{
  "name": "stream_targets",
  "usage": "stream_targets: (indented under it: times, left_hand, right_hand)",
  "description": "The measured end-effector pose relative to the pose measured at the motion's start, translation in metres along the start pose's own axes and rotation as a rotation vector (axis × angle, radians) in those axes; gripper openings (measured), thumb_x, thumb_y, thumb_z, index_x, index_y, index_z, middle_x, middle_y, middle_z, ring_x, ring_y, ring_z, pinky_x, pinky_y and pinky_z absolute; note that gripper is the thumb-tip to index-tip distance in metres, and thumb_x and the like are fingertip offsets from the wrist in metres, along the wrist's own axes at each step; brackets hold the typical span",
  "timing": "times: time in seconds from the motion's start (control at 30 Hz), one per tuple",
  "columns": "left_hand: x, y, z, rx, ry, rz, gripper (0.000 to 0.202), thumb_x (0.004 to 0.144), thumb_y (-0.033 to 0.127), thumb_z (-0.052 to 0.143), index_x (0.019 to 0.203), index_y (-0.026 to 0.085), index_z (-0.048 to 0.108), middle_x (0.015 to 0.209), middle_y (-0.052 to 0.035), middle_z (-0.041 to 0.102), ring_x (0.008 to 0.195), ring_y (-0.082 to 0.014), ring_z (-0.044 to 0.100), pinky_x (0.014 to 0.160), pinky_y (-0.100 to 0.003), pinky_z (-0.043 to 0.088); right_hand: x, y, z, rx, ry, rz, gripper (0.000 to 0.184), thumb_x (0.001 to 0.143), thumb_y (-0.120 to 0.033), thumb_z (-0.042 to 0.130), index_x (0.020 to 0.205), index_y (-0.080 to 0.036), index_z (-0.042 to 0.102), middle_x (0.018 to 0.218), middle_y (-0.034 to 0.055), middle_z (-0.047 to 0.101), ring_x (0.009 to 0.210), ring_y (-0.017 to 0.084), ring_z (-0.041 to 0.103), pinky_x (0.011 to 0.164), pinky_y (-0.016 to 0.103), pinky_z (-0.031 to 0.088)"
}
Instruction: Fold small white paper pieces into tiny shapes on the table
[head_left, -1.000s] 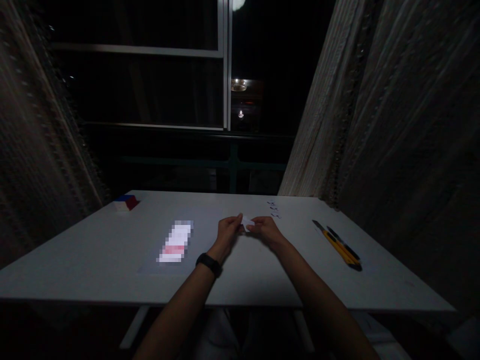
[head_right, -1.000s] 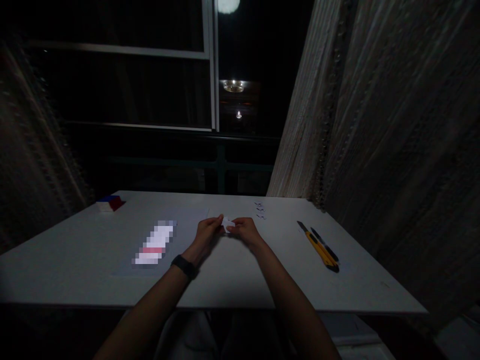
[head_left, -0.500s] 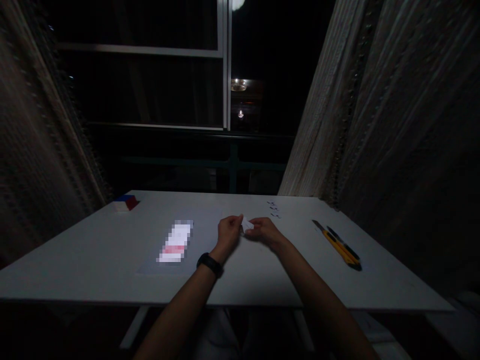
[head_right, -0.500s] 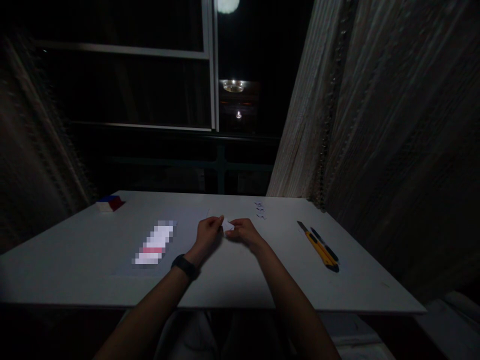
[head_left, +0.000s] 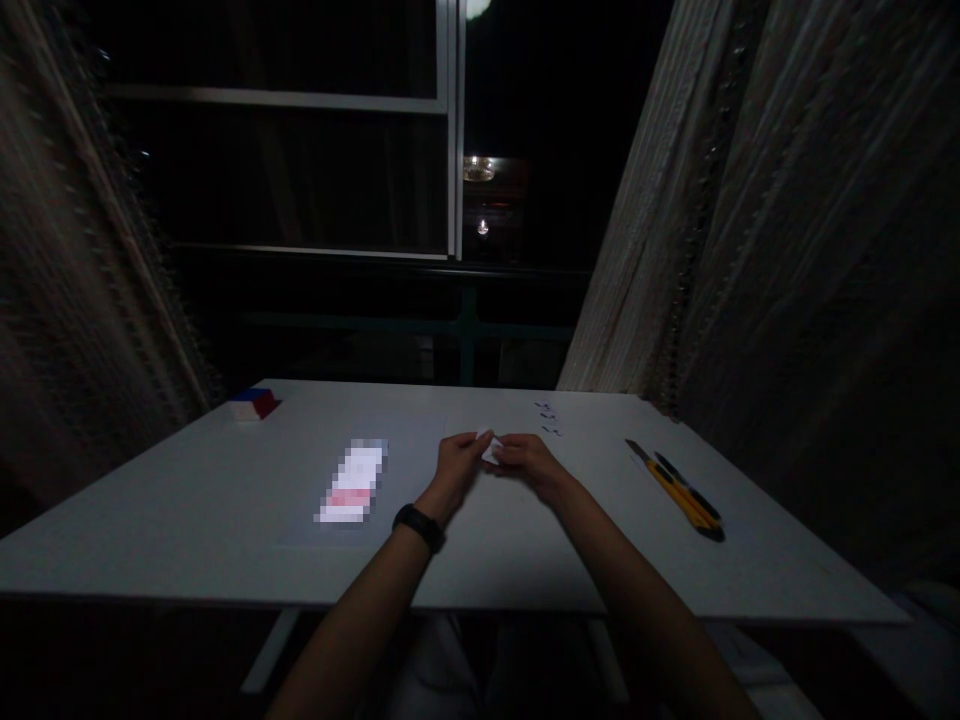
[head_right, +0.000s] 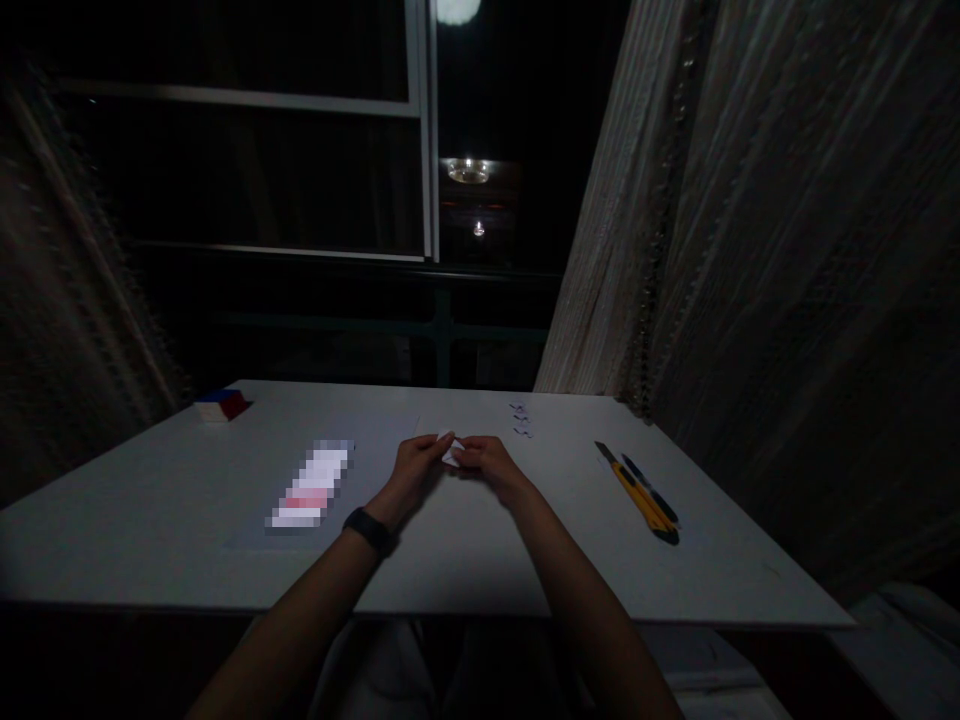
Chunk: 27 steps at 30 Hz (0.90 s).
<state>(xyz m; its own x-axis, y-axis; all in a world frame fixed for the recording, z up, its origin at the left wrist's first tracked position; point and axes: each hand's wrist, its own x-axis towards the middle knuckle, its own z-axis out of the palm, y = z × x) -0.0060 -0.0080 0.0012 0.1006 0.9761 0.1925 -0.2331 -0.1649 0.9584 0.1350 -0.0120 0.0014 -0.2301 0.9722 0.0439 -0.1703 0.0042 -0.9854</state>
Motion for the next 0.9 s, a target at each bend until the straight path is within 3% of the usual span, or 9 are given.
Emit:
stream_targets:
  times: [0.13,0.37,0.5,0.6,0.73,0.9]
  left_hand:
    - [0.002,-0.001,-0.002,-0.056,-0.07,-0.059,0.04,0.06,0.048,0.071,0.068,0.008,0.069,0.066,-0.0081,0.064,0.059,-0.0133,0.054,0.056,-0.023,0.04]
    - [0.003,-0.005,0.0,0.027,-0.034,-0.032,0.047,0.062,0.055,0.066,0.063,0.009,0.067,0.056,-0.0046,0.06,0.053,-0.0109,0.05,0.051,-0.022,0.036]
    - [0.005,-0.008,0.0,0.026,-0.025,-0.025,0.048,0.064,0.057,0.063,0.061,0.009,0.066,0.054,-0.0039,0.059,0.049,-0.0103,0.05,0.049,-0.022,0.036]
    - [0.006,-0.009,0.0,0.107,0.009,-0.011,0.038,0.061,0.047,0.069,0.058,0.009,0.065,0.049,-0.0026,0.057,0.045,-0.009,0.047,0.047,-0.021,0.035]
    - [0.007,-0.009,-0.002,0.23,0.117,0.025,0.022,0.059,0.032,0.07,0.063,0.01,0.068,0.055,-0.0045,0.063,0.05,-0.0114,0.052,0.049,-0.022,0.037]
    - [0.009,-0.01,-0.004,0.37,0.19,0.093,0.018,0.063,0.028,0.066,0.068,0.012,0.071,0.059,-0.0058,0.066,0.055,-0.0141,0.057,0.052,-0.023,0.04]
  right_hand:
    - [0.003,0.0,-0.004,-0.087,0.006,-0.044,0.042,0.057,-0.051,0.072,0.067,-0.01,0.069,0.058,0.0041,0.064,0.054,0.013,0.057,0.058,0.028,0.046]
    - [0.008,0.008,-0.007,-0.344,0.09,-0.163,0.036,0.06,-0.046,0.07,0.054,-0.01,0.066,0.047,0.0043,0.06,0.044,0.01,0.049,0.046,0.023,0.037]
    - [0.011,0.008,-0.012,-0.289,0.201,-0.123,0.033,0.057,-0.042,0.071,0.052,-0.01,0.066,0.044,0.005,0.059,0.041,0.011,0.049,0.043,0.024,0.036]
    - [0.015,0.01,-0.014,-0.255,0.25,-0.123,0.033,0.057,-0.041,0.07,0.05,-0.01,0.065,0.043,0.0053,0.059,0.038,0.01,0.048,0.04,0.023,0.034]
    - [0.015,0.01,-0.015,-0.176,0.161,-0.068,0.034,0.058,-0.042,0.07,0.055,-0.009,0.066,0.048,0.008,0.063,0.042,0.013,0.055,0.043,0.023,0.04]
    - [0.009,0.001,-0.016,-0.156,0.003,-0.044,0.035,0.061,-0.044,0.069,0.069,-0.01,0.067,0.058,0.0086,0.067,0.053,0.016,0.063,0.054,0.027,0.048]
